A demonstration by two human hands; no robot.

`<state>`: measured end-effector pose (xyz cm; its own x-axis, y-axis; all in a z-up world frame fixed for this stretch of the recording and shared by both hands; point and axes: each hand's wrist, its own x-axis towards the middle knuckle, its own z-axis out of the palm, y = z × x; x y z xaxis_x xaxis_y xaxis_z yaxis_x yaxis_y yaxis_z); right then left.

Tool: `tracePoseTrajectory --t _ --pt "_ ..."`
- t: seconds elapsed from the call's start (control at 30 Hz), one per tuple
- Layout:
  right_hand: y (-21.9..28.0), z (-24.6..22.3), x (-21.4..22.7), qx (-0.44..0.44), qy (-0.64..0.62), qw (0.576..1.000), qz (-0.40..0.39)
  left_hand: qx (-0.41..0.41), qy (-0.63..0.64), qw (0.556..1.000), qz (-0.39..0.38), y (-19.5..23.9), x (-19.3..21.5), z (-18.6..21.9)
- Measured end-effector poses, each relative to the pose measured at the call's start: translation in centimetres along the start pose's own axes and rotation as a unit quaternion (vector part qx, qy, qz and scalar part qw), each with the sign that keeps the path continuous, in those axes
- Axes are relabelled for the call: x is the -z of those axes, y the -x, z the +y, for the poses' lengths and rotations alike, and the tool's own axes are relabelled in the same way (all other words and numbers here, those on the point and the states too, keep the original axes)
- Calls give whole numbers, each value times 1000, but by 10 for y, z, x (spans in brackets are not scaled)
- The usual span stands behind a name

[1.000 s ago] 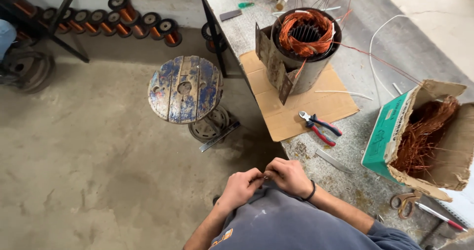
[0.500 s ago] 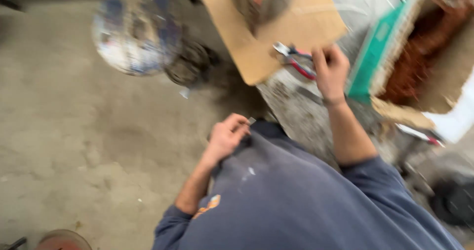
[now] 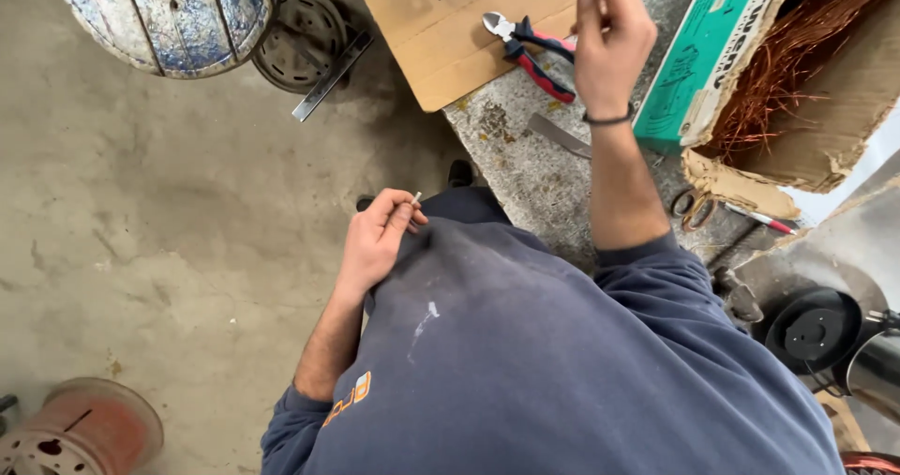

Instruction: Connecting and insulating the leads of an electric motor stator using copper wire and insulation tubes.

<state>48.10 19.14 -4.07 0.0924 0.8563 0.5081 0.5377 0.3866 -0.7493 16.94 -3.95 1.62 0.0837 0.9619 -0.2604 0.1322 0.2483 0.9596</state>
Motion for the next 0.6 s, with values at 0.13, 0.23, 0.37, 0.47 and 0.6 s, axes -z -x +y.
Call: tracePoseTrajectory --t 0.13,0.23,0.37,0.47,0.6 --pt "37 -107 4 135 9 985 -106 27 17 999 30 -8 8 -6" --pt "63 -170 -9 85 -146 912 -373 -14 16 999 27 -16 11 -12" --pt "84 -181 -41 5 -209 900 -381 -41 99 993 -43 -37 29 -35" --pt "82 -177 -58 -49 -189 921 -336 -30 129 985 -110 -56 56 -44" --pt "71 -188 -81 -45 -144 960 -234 -42 72 983 -164 -86 106 -16"
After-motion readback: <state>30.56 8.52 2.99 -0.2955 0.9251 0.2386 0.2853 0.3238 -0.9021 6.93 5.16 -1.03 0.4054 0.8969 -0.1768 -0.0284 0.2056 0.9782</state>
